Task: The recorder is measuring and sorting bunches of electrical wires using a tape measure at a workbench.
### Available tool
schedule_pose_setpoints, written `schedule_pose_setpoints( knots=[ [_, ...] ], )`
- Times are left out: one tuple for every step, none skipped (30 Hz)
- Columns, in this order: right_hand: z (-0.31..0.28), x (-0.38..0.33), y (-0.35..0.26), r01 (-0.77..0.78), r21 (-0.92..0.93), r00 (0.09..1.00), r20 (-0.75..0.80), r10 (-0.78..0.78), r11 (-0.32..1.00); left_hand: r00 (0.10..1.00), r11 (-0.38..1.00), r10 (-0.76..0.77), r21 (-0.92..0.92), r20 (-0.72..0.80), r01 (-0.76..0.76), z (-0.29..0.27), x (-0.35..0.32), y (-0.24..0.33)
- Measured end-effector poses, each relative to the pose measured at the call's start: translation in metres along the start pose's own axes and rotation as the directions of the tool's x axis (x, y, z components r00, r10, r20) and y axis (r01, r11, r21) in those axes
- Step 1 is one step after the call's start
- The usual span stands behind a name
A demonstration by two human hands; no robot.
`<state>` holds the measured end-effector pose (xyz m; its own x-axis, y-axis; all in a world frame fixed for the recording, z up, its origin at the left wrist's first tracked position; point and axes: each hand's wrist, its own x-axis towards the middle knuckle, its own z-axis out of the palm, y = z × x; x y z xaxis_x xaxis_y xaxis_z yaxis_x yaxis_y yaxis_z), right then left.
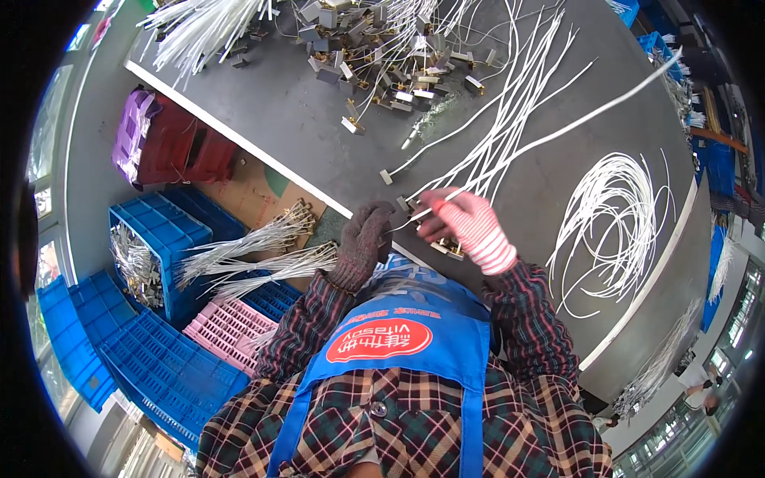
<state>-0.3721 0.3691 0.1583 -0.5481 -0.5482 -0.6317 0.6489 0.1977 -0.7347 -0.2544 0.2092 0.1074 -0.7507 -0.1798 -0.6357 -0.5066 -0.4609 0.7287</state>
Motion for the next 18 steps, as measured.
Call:
schedule_pose_setpoints(
  knots=[
    [-0.007,0.000,-0.006,0.065,-0.057,0.997,-0.033,-0.067,0.996,1.000,1.000,0.000,-0.002,-0.004,0.000,0.000,-0.002,0.006],
    [-0.021,0.001,-0.009,0.121,-0.020,0.990,-0.065,-0.122,0.993,0.998,0.999,-0.052,0.001,0.019,0.052,-0.001,-0.004,0.014],
    [-0.025,0.002,-0.017,0.178,0.015,0.980,-0.099,-0.175,0.984,0.994,0.995,-0.103,0.005,0.044,0.103,-0.001,-0.006,0.018],
    [-0.024,0.000,-0.020,0.175,0.014,0.980,-0.096,-0.172,0.985,0.994,0.995,-0.104,0.003,0.040,0.104,-0.002,-0.007,0.017],
    [-0.022,-0.004,-0.025,0.170,-0.028,0.977,-0.123,-0.172,0.985,0.995,0.998,-0.039,0.046,0.095,0.035,-0.003,-0.008,0.016],
    [-0.017,-0.007,-0.030,0.167,-0.073,0.972,-0.154,-0.176,0.983,0.987,0.995,0.027,0.086,0.157,-0.040,-0.003,-0.008,0.016],
    [-0.011,-0.006,-0.024,0.234,-0.120,0.963,-0.108,-0.247,0.965,0.987,0.996,0.026,0.084,0.158,-0.040,-0.004,-0.007,0.009],
    [-0.004,-0.008,-0.020,0.218,-0.076,0.970,-0.092,-0.225,0.973,0.983,0.999,0.002,0.051,0.184,-0.012,-0.006,-0.006,-0.003],
    [0.003,-0.009,-0.018,0.204,-0.031,0.976,-0.076,-0.205,0.979,0.977,1.000,-0.019,0.020,0.211,0.015,-0.007,-0.005,-0.006],
    [0.008,-0.010,-0.018,0.159,-0.051,0.982,-0.096,-0.163,0.986,0.977,1.000,-0.020,0.021,0.211,0.016,-0.009,-0.005,-0.008],
    [0.013,-0.009,-0.016,0.158,-0.050,0.982,-0.096,-0.162,0.986,0.963,0.996,-0.088,0.031,0.256,0.082,-0.012,-0.005,-0.010],
    [0.016,-0.009,-0.012,0.163,-0.053,0.984,-0.064,-0.166,0.985,0.941,0.988,-0.157,0.044,0.300,0.151,-0.014,-0.007,-0.011],
    [0.018,-0.009,-0.008,0.168,-0.057,0.985,-0.033,-0.170,0.984,0.940,0.987,-0.161,0.045,0.300,0.155,-0.016,-0.008,-0.012],
    [0.018,-0.009,-0.005,0.145,-0.047,0.989,-0.015,-0.146,0.988,0.907,0.942,-0.225,-0.161,0.356,0.296,-0.019,-0.009,-0.013],
    [0.018,-0.008,-0.001,0.144,-0.046,0.989,-0.015,-0.145,0.988,0.867,0.835,-0.267,-0.348,0.421,0.426,-0.021,-0.009,-0.014],
    [0.018,-0.006,0.003,0.119,-0.078,0.993,0.012,-0.119,0.990,0.867,0.835,-0.267,-0.348,0.421,0.426,-0.021,-0.009,-0.016],
    [0.018,-0.005,0.008,0.096,-0.110,0.995,0.037,-0.092,0.989,0.935,0.994,-0.094,-0.019,0.341,0.107,-0.019,-0.009,-0.019],
    [0.024,-0.005,0.014,0.049,-0.083,0.997,0.058,-0.044,0.995,0.938,0.917,0.107,0.332,0.331,-0.222,-0.019,-0.009,-0.020]
  ],
)
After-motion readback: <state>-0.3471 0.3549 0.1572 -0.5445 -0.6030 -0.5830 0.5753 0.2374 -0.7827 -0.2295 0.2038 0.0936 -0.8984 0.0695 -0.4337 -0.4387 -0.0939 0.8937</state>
